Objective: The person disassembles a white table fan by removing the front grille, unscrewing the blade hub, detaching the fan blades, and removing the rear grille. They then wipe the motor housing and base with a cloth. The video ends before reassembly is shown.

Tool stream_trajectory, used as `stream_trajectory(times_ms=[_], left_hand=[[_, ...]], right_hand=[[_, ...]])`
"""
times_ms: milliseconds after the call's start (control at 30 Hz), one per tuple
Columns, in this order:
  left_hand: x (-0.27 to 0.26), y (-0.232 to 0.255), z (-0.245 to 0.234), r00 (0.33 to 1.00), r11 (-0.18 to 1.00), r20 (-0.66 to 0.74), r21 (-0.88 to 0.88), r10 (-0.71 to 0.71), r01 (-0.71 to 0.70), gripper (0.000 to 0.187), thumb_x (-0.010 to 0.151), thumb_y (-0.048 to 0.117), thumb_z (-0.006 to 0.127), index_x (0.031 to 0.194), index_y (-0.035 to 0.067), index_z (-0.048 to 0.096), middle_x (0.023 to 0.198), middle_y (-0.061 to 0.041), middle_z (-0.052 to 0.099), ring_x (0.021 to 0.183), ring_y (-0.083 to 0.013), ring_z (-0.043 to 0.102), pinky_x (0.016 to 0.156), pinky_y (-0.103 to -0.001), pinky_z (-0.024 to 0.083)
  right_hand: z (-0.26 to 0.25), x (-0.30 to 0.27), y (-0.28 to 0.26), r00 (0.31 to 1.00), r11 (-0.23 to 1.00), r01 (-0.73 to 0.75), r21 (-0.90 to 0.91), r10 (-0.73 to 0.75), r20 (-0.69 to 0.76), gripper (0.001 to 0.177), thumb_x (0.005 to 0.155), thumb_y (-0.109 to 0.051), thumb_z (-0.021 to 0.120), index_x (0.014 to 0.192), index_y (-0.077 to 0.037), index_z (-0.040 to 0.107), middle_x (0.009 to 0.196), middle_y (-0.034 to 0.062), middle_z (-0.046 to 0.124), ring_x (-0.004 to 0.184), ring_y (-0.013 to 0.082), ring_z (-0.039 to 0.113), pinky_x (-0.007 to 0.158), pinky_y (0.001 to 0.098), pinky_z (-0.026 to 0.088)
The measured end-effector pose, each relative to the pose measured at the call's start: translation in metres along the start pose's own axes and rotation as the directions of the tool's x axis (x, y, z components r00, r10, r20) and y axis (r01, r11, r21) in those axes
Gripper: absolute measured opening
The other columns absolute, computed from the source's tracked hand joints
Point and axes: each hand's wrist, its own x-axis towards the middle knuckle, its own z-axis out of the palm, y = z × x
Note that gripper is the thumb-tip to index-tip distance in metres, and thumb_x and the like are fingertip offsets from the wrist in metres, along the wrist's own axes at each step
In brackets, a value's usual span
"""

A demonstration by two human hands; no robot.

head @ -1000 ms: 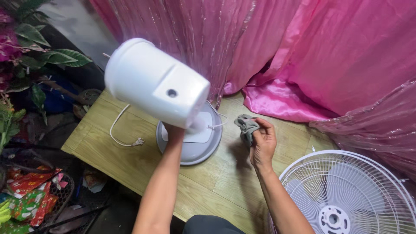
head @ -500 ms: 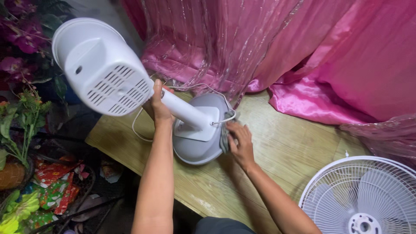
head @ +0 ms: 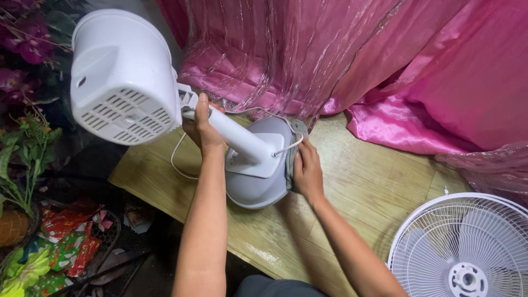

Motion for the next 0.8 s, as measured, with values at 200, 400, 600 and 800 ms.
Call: stream_trajectory(times_ms=[200,400,600,800], left_hand=[[-0.002,-0.001,0.008,0.998,1.000,0.053,0.026,-0.015,0.014,0.037,0.083,0.039,0.079,0.075,0.008,0.061,0.069,-0.005,0.058,0.061,-0.0175,0.059,0.058,-0.034,0.052],[0.002,-0.013,-0.016,0.968,0.986,0.188,0.046,-0.165,0.159,0.043,0.087,0.048,0.073,0.076,0.009,0.059,0.073,-0.004,0.058,0.069,-0.0168,0.059,0.066,-0.033,0.049],[-0.003,-0.008,-0.013,0.987,0.995,0.134,0.062,-0.084,0.076,0.042,0.084,0.048,0.074,0.078,0.009,0.061,0.073,-0.005,0.059,0.067,-0.0181,0.059,0.063,-0.034,0.049],[0.010,0.001,-0.008,0.994,0.994,0.062,0.067,-0.089,0.085,0.045,0.083,0.051,0.075,0.086,0.008,0.062,0.077,-0.004,0.059,0.068,-0.0164,0.062,0.065,-0.031,0.056]], right_hand=[[0.002,-0.049,-0.019,0.998,0.998,-0.061,-0.020,0.061,-0.020,0.046,0.100,-0.010,0.053,0.144,0.001,0.052,0.155,0.0234,0.041,0.143,0.0423,0.041,0.117,0.0453,0.035],[0.023,0.053,0.052,0.954,0.971,-0.210,-0.113,0.229,0.193,0.036,0.095,-0.014,0.058,0.128,-0.004,0.066,0.141,0.0222,0.052,0.127,0.0404,0.055,0.106,0.0437,0.046],[0.040,0.116,0.084,0.752,0.908,-0.409,0.093,0.278,0.598,0.043,0.094,-0.017,0.047,0.132,-0.016,0.065,0.124,0.0197,0.072,0.116,0.0326,0.069,0.104,0.0411,0.052],[-0.006,0.081,0.043,0.938,0.976,-0.059,-0.211,0.127,0.321,0.033,0.097,-0.025,0.060,0.127,-0.015,0.067,0.119,0.0186,0.060,0.102,0.0411,0.063,0.086,0.0468,0.050]])
